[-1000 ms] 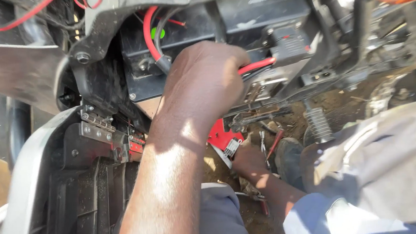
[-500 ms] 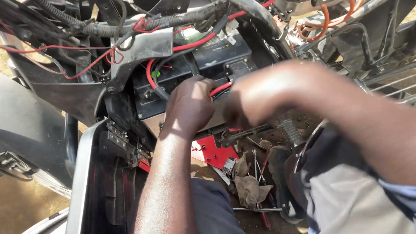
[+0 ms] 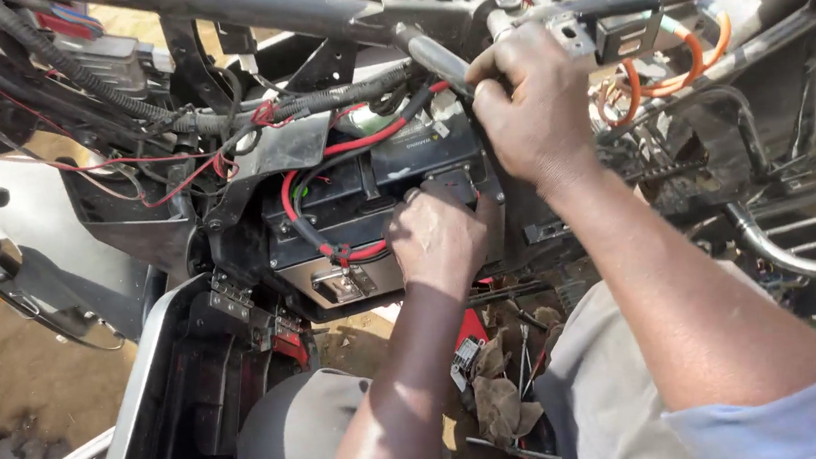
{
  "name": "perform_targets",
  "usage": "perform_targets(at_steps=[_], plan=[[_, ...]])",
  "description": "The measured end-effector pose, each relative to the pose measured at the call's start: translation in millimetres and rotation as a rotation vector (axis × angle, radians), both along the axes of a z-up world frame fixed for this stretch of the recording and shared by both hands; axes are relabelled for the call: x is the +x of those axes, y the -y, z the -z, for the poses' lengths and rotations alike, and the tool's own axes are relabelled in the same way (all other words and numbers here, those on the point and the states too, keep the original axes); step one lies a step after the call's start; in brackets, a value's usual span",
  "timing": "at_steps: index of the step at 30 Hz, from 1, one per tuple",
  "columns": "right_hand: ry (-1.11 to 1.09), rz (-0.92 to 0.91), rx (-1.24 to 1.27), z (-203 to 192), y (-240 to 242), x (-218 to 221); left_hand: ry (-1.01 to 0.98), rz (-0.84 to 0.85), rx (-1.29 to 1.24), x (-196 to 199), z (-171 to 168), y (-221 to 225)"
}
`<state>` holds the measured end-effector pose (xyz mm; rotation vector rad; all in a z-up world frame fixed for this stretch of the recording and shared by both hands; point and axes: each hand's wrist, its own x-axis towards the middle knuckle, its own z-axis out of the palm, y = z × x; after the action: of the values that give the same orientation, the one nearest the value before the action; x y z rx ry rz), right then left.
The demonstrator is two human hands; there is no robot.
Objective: Working on motorcycle battery connections, including unplugging and plugging in connectors and using a screwdriver.
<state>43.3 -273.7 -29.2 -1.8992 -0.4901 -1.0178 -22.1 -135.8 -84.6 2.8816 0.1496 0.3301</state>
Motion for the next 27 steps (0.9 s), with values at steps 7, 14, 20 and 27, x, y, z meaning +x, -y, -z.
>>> perform_targets(at_steps=[7, 14, 20, 27], plan=[[-0.14, 0.28, -0.185, -13, -35, -17, -0.196, -0.12, -0.09, 16, -18, 12], [-0.323, 0.295, -0.329, 4, -35, 3, -0.349, -0.138, -0.067, 3, -31, 3], [-0.204, 0.328, -0.325, 9, -37, 8, -0.047, -0.049, 0.034, 6, 12, -8], [-0.205, 0.308, -0.389, 11, -30, 15, -0.158, -0.079, -0.088, -2, -22, 0]])
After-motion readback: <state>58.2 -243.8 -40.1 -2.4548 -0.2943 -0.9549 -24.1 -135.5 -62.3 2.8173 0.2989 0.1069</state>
